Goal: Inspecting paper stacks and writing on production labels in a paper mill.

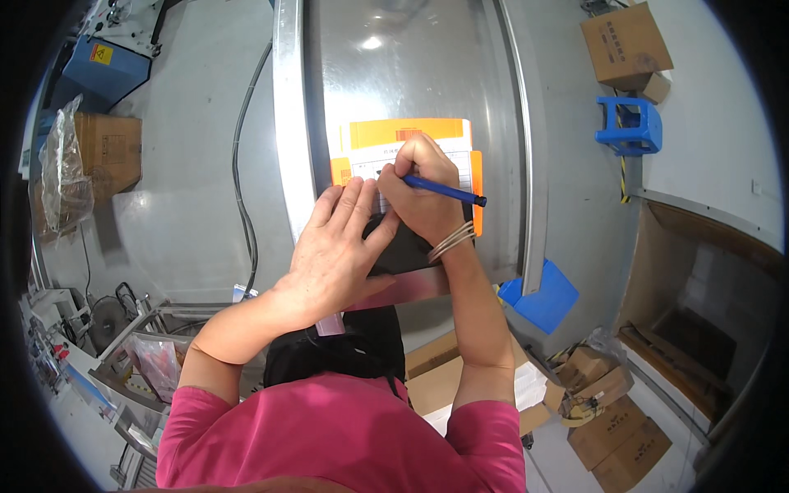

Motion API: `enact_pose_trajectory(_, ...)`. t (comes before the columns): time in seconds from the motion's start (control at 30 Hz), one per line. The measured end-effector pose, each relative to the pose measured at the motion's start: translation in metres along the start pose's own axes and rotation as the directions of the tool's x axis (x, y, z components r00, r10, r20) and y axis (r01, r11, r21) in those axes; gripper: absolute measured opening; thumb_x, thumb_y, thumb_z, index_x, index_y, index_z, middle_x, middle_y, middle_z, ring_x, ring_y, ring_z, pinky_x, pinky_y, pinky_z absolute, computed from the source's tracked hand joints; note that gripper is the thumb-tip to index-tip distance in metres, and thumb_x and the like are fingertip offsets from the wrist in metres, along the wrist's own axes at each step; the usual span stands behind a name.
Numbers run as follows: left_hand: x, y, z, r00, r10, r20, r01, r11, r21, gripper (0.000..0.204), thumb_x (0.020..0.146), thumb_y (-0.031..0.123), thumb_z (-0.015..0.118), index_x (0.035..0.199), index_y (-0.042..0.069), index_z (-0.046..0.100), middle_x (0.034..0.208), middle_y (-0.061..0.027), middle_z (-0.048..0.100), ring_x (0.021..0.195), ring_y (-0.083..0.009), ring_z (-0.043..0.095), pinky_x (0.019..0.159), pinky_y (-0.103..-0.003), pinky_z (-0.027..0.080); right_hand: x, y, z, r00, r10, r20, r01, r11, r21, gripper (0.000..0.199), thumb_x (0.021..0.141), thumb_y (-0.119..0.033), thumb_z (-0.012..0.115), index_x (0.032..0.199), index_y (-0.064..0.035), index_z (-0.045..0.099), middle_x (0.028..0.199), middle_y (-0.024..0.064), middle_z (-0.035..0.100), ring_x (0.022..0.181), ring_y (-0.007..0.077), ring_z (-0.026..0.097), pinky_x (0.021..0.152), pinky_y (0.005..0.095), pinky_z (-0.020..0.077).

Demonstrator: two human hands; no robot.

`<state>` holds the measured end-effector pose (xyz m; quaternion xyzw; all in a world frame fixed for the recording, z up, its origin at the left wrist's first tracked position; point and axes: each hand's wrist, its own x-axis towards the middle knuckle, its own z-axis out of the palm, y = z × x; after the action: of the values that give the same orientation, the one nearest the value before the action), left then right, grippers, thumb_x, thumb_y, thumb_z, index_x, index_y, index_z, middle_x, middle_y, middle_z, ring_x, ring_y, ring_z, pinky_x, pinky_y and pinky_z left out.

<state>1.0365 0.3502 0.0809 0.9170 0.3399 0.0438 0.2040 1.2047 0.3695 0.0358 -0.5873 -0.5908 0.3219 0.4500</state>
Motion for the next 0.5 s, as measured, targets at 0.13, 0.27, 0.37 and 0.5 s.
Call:
enact_pose_trajectory(0.13, -0.0003, -0.0004, 0.0, 1.0, 0.003, -0.007, -0.003, 1.0, 0.0, 0.074, 0.065, 0.041, 0.078, 0.125, 0.006, 0.053, 0.132, -0.0297, 0.045, 0.128, -0.0398, 0.042, 0.109, -0.049, 0.028, 0.0004, -0.0001, -0.0005, 1.0, 0.006, 0.019, -0.006, 1.0, 0.004, 0.025, 0.077, 0.006, 0.061, 0.071, -0.0076, 0.04, 0.068, -0.0021, 0.044, 0.059, 0.0048, 0.035, 0.051, 0.0218, 0.0336)
enact_pose_trajectory(0.27, 0.0, 0.0001, -0.0004, 1.0, 0.004, -0.005, -0.004, 1.0, 0.011, 0.075, 0.065, 0.041, 0.079, 0.126, 0.005, 0.053, 0.132, -0.0297, 0.045, 0.128, -0.0399, 0.042, 0.109, -0.049, 0.028, 0.0, 0.001, 0.0001, 1.0, 0.015, 0.002, -0.015, 1.0, 0.005, 0.026, 0.077, 0.006, 0.06, 0.071, -0.0079, 0.039, 0.068, -0.0019, 0.044, 0.059, 0.0048, 0.035, 0.051, 0.0216, 0.0339)
enact_pose_trajectory(0.37, 0.0006, 0.0001, -0.001, 1.0, 0.0, -0.003, 0.0, 1.0, 0.0, 0.075, 0.065, 0.041, 0.078, 0.126, 0.005, 0.053, 0.132, -0.0299, 0.045, 0.128, -0.04, 0.042, 0.109, -0.049, 0.028, 0.0004, 0.0017, -0.0015, 1.0, 0.007, 0.015, -0.007, 1.0, -0.006, 0.026, 0.077, 0.006, 0.06, 0.072, -0.0081, 0.039, 0.069, -0.0019, 0.044, 0.06, 0.0046, 0.036, 0.052, 0.0213, 0.0338)
enact_pose_trajectory(0.5, 0.0001, 0.0004, -0.0002, 1.0, 0.005, -0.003, -0.005, 1.0, 0.009, 0.076, 0.066, 0.041, 0.078, 0.127, 0.005, 0.052, 0.132, -0.03, 0.045, 0.128, -0.0402, 0.042, 0.109, -0.049, 0.028, -0.0019, 0.0036, -0.0016, 0.999, 0.038, -0.012, -0.037, 0.999, 0.03, 0.026, 0.078, 0.006, 0.06, 0.073, -0.0086, 0.04, 0.07, -0.0024, 0.044, 0.061, 0.004, 0.036, 0.053, 0.0208, 0.0337)
